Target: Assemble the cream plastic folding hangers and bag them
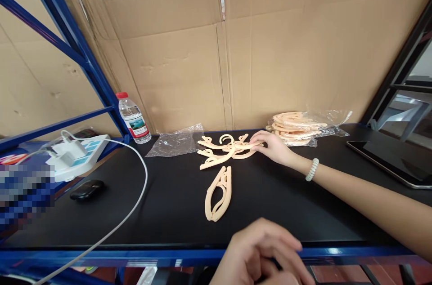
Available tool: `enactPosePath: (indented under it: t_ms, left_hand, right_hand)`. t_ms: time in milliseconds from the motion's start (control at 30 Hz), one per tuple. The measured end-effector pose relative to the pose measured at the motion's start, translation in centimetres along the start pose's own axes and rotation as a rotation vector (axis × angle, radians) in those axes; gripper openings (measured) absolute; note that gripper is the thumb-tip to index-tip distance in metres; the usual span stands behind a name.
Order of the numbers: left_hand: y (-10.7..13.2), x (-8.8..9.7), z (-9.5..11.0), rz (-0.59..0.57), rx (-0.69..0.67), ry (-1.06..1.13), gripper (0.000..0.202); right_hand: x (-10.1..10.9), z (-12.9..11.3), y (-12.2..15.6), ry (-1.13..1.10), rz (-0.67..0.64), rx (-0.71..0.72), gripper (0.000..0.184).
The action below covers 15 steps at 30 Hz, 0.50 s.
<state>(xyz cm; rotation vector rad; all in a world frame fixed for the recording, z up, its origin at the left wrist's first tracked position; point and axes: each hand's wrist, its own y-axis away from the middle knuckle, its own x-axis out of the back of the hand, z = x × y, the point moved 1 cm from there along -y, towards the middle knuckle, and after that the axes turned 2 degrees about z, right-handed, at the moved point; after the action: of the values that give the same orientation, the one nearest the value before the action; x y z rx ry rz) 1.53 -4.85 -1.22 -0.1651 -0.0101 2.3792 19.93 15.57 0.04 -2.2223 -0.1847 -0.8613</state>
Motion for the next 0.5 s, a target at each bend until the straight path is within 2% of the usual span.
enactPosePath:
  t_ms: [100, 200, 333, 433, 500]
  left_hand:
    - [-1.9, 0.3, 0.1, 0.277, -0.089, 0.38, 0.041]
    - [-2.7, 0.7, 0.8, 0.504, -0.076, 0.57, 0.039]
    - [-2.8, 1.6, 2.3, 0.757, -0.062, 0.624, 0.036]
    - [-2.8, 2.0, 2.7, 0.884, -0.106, 0.601, 0.031]
    - [-2.7, 2.1, 2.5, 0.938, -0.16, 0.59, 0.027]
  right_hand:
    - [1.9, -0.9, 0.4, 0.034, 0.085, -0.022, 0.009]
    - [4.1, -2.7, 1.9, 0.065, 0.166, -0.035, 0.009]
    - [5.9, -6.5, 5.9, 0.089, 0.286, -0.036, 0.007]
    - [5.6, -9.0, 8.9, 0.062, 0.307, -0.067, 0.008]
    - [5.0, -9.9, 10.3, 0.014, 0.328, -0.084, 0.01]
